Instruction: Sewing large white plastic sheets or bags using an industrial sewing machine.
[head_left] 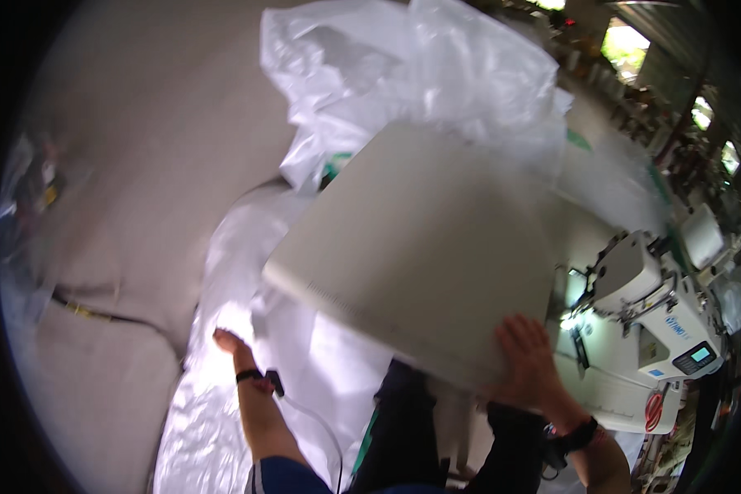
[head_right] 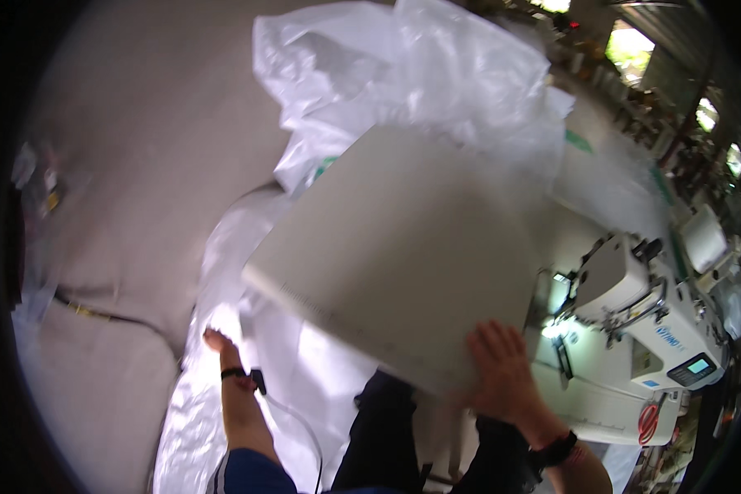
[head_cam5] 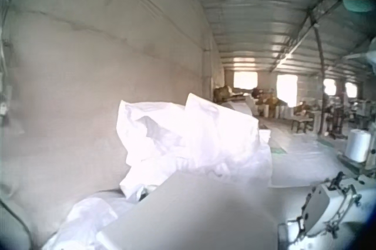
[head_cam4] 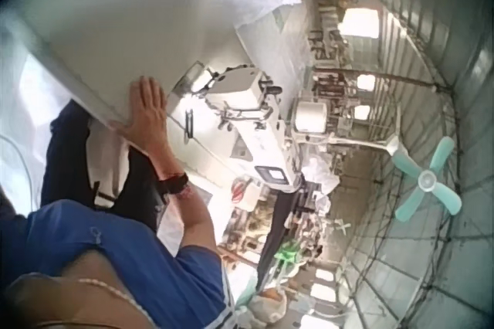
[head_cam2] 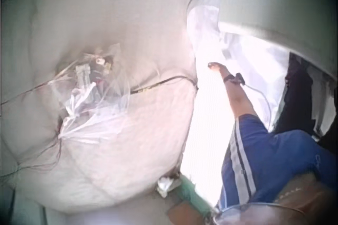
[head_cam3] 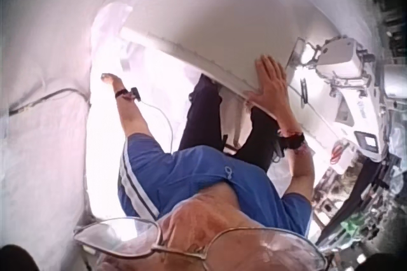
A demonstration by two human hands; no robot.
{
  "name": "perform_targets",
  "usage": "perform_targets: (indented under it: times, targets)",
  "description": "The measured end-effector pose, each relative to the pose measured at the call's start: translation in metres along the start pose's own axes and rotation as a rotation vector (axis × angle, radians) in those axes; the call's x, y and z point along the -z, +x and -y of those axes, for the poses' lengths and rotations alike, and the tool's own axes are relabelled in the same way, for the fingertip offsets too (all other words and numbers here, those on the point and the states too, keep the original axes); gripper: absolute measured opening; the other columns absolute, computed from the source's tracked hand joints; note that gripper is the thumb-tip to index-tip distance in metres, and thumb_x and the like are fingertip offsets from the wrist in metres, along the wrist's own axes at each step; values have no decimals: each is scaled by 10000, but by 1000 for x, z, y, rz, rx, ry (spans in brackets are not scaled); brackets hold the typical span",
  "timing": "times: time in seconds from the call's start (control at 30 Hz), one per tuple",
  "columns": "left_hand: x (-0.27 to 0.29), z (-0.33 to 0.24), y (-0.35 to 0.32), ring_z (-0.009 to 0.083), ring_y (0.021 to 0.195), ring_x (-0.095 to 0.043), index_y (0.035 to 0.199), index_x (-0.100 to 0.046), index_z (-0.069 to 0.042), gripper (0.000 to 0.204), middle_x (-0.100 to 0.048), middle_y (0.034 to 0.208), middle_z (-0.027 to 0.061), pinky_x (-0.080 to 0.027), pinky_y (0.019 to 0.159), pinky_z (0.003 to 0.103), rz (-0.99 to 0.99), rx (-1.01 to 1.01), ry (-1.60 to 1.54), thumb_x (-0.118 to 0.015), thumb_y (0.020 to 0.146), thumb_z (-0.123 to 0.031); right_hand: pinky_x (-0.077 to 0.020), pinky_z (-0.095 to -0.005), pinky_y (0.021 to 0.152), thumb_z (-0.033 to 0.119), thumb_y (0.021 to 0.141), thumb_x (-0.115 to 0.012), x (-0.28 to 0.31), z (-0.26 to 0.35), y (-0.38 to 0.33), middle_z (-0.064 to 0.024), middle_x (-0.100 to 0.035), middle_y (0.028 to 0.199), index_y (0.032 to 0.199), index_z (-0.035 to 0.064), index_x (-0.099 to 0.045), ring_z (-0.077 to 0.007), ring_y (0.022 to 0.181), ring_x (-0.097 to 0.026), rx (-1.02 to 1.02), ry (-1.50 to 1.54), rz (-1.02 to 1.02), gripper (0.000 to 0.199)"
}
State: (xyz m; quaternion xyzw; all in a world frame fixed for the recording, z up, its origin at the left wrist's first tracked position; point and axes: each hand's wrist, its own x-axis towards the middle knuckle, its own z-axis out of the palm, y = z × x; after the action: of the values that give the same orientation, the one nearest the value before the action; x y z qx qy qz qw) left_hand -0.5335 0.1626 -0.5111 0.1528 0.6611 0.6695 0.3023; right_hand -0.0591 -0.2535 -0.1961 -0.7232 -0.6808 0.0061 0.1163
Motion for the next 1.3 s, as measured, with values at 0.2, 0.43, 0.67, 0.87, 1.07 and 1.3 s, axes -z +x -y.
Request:
perform_targets:
  times: [0.2, 0.43, 0.67, 0.87, 1.07, 1.3]
  targets:
    - [27, -19, -108, 315, 1030, -550, 1283, -399, -127, 748, -535, 1182, 135, -445, 853, 406, 574, -564, 1051, -725, 685, -438, -215, -464, 1065, 458, 622, -699, -4, 15, -9, -195, -403, 1303, 1216, -16, -459, -351, 1254, -331, -59, -40, -52, 797]
    - [-1, -62, -170, 305, 1277, -293, 1423, 13, -207, 1066, -298, 1389, 115, -289, 962, 576, 420, -350, 1186, -742, 684, -346, -234, -452, 1059, 439, 610, -696, -1, 23, -8, -178, -403, 1317, 1237, -11, -449, -328, 1265, -329, -90, -66, -101, 810]
    - [-48, -18, -90, 266, 1110, -498, 1335, -336, -179, 578, -524, 1212, 142, -404, 895, 448, 683, -321, 1318, -596, 827, -270, -234, -457, 1055, 463, 595, -703, -6, 12, -6, -175, -400, 1322, 1231, -5, -459, -344, 1264, -321, -116, -50, -79, 827]
    - [6, 83, -251, 377, 927, -580, 1027, -513, -16, 312, -605, 988, 211, -461, 809, 440, 1415, -1091, 943, -393, 908, -278, -242, -458, 1047, 476, 604, -702, -3, 13, -11, -173, -401, 1317, 1220, -6, -468, -348, 1252, -332, -78, -35, -111, 816]
    - [104, -47, -302, 368, 940, -580, 1024, -581, -34, 268, -621, 957, 201, -455, 810, 395, 1710, -776, 1036, -534, 863, -242, -263, -461, 1026, 486, 640, -679, -6, 9, -24, -185, -404, 1308, 1212, -14, -467, -349, 1232, -352, -11, -57, -196, 789]
    - [142, -281, -328, 88, 768, -567, 1077, -606, -28, 280, -662, 897, 73, -462, 693, 231, 1900, -733, 433, -601, 798, -27, -269, -456, 1017, 532, 681, -654, -31, 83, -35, -208, -379, 1316, 1284, -34, -353, -349, 1219, -364, 338, 138, -236, 881]
